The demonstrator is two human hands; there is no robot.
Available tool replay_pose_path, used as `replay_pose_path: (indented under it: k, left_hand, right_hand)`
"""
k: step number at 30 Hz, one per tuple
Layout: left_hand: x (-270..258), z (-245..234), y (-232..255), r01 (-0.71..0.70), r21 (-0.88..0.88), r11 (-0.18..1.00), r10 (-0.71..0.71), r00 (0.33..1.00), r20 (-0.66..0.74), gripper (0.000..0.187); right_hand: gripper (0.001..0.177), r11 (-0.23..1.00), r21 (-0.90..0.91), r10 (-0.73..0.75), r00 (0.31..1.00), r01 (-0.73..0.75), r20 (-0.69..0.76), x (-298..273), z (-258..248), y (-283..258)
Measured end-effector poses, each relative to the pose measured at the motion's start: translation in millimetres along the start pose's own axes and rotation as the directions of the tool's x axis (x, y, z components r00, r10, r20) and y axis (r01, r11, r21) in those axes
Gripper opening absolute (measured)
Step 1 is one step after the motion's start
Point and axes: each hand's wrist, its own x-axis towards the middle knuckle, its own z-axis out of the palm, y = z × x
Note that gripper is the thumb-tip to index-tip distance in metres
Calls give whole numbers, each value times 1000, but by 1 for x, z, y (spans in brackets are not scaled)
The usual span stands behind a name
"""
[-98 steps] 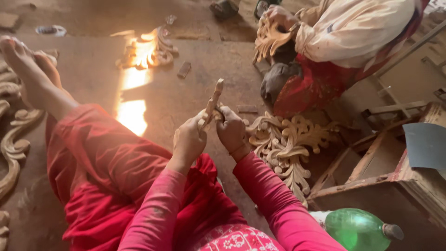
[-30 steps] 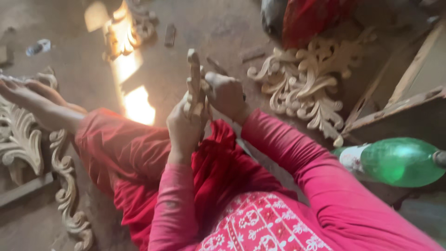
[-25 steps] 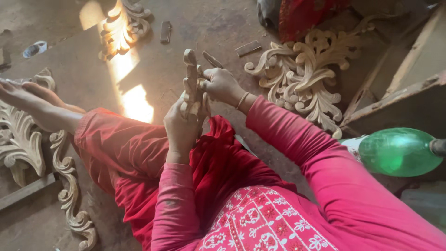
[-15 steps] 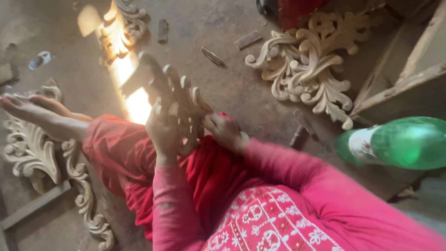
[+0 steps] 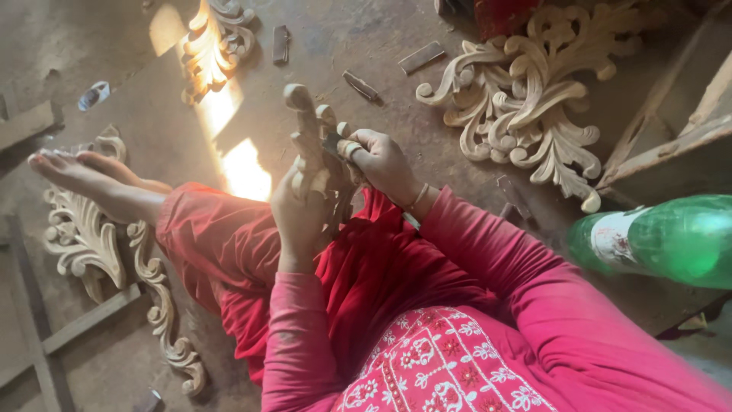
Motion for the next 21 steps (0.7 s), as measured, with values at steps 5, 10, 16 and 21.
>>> replay_pose_path:
  k: [5, 10, 16, 21]
  left_hand:
    - [-12, 15, -4, 30, 70, 997, -30, 1000, 5, 28]
    - [-15, 25, -19, -153, 142, 978, 154, 988, 2, 28]
    - [-13, 24, -23, -200, 123, 972, 204, 979, -15, 33]
    - [-12, 25, -30, -82, 80, 993, 86, 995, -44, 34]
  right_hand:
    - [22, 993, 110, 60, 995, -52, -74, -4, -10, -10]
    - [19, 957, -258, -170, 977, 132, -130, -20, -10, -18]
    - [22, 944, -296, -202, 964, 145, -172, -17, -7, -13]
    - [35, 890, -375, -327, 936, 260, -127, -11, -5, 17]
